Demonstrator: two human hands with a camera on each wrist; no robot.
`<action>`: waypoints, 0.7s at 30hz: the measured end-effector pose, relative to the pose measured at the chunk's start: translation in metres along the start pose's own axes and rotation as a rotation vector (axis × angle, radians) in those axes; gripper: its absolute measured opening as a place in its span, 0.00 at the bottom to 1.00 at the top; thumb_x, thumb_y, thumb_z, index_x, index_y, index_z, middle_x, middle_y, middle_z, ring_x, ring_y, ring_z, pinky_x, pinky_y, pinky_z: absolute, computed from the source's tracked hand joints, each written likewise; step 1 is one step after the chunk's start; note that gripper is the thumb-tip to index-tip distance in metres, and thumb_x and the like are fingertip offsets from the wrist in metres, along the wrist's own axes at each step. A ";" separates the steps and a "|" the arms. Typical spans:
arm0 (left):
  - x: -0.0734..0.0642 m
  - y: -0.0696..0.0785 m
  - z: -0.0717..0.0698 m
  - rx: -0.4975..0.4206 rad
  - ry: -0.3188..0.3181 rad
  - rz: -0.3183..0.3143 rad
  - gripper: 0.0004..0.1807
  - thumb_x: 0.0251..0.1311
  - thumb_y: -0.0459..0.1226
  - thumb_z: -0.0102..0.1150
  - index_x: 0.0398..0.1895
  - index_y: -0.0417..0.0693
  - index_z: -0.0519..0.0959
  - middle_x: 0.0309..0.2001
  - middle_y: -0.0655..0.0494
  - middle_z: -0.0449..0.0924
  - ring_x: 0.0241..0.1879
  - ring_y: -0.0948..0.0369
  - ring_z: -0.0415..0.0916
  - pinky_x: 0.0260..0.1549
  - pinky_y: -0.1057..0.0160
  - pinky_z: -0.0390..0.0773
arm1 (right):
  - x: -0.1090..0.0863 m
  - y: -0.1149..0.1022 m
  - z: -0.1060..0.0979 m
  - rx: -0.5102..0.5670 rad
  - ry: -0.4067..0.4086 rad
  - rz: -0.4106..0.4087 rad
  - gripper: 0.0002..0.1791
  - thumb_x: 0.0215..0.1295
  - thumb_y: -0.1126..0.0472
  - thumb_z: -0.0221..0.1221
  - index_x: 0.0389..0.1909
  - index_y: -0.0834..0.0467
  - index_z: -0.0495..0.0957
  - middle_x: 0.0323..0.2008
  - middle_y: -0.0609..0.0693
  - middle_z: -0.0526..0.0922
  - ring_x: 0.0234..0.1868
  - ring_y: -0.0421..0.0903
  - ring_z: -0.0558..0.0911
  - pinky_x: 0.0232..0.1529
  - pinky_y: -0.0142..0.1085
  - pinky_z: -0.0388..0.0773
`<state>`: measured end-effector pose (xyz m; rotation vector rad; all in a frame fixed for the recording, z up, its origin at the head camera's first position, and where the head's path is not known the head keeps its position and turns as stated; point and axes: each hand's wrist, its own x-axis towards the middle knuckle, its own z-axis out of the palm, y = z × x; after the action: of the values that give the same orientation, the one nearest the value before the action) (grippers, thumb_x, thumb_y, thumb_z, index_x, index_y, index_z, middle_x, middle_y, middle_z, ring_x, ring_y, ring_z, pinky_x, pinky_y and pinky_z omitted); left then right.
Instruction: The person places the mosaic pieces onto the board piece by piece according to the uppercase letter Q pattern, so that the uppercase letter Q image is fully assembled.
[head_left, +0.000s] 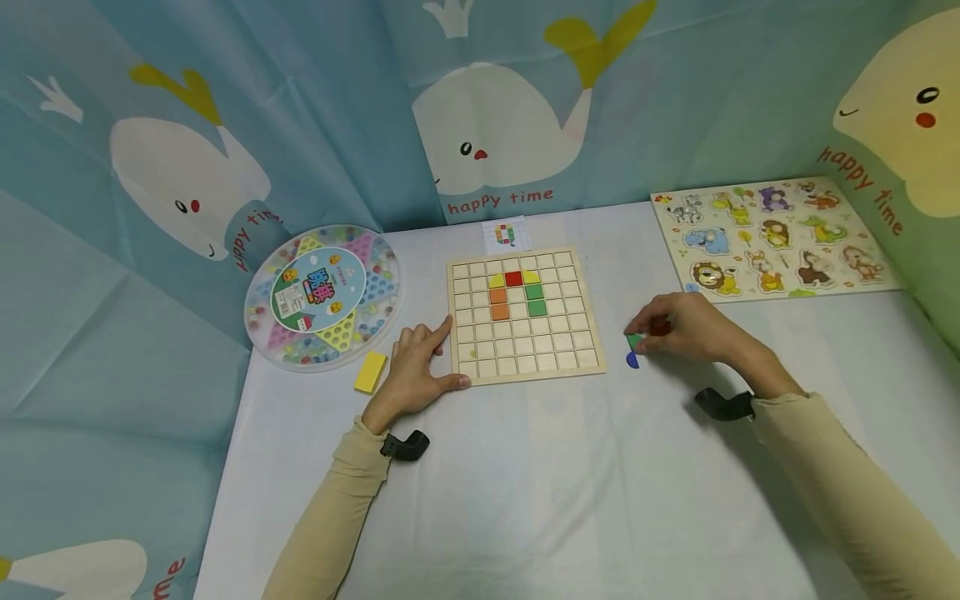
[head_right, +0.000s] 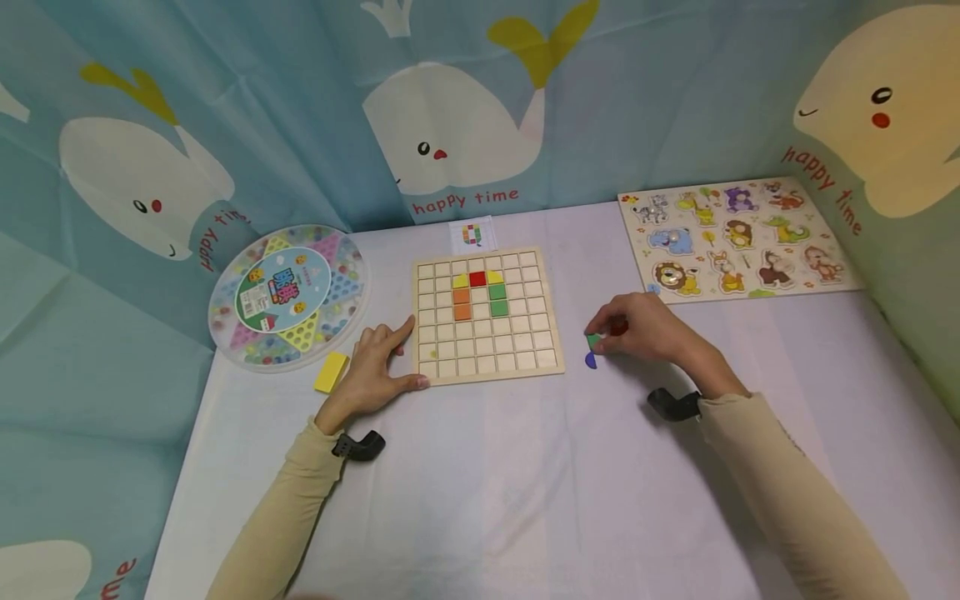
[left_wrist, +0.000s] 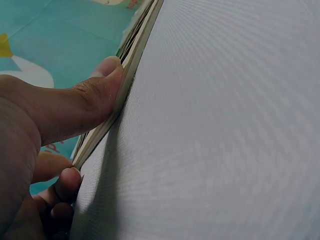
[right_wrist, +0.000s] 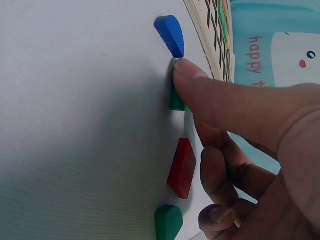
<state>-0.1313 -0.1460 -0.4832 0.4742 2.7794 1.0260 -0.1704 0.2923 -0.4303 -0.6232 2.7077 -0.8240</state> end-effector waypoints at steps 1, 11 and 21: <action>0.000 0.000 0.000 0.001 0.000 -0.001 0.58 0.54 0.48 0.82 0.84 0.46 0.59 0.40 0.53 0.66 0.43 0.55 0.54 0.46 0.56 0.53 | 0.001 -0.001 0.000 -0.004 -0.006 0.007 0.10 0.57 0.62 0.79 0.39 0.53 0.91 0.38 0.46 0.89 0.36 0.41 0.81 0.38 0.32 0.78; 0.000 -0.001 0.000 0.001 -0.001 0.001 0.58 0.53 0.48 0.83 0.84 0.47 0.59 0.40 0.53 0.66 0.43 0.55 0.54 0.46 0.56 0.53 | 0.004 -0.002 0.000 0.004 -0.019 0.009 0.11 0.61 0.61 0.77 0.38 0.55 0.84 0.33 0.44 0.85 0.34 0.39 0.80 0.37 0.31 0.77; 0.000 -0.001 0.000 -0.001 -0.001 0.000 0.58 0.54 0.48 0.82 0.84 0.47 0.59 0.40 0.53 0.66 0.43 0.55 0.54 0.47 0.55 0.53 | 0.010 -0.003 0.002 0.046 0.037 -0.026 0.13 0.72 0.63 0.68 0.54 0.56 0.82 0.32 0.47 0.83 0.30 0.40 0.76 0.34 0.34 0.71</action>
<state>-0.1314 -0.1466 -0.4844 0.4741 2.7777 1.0265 -0.1774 0.2848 -0.4310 -0.6405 2.7110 -0.9097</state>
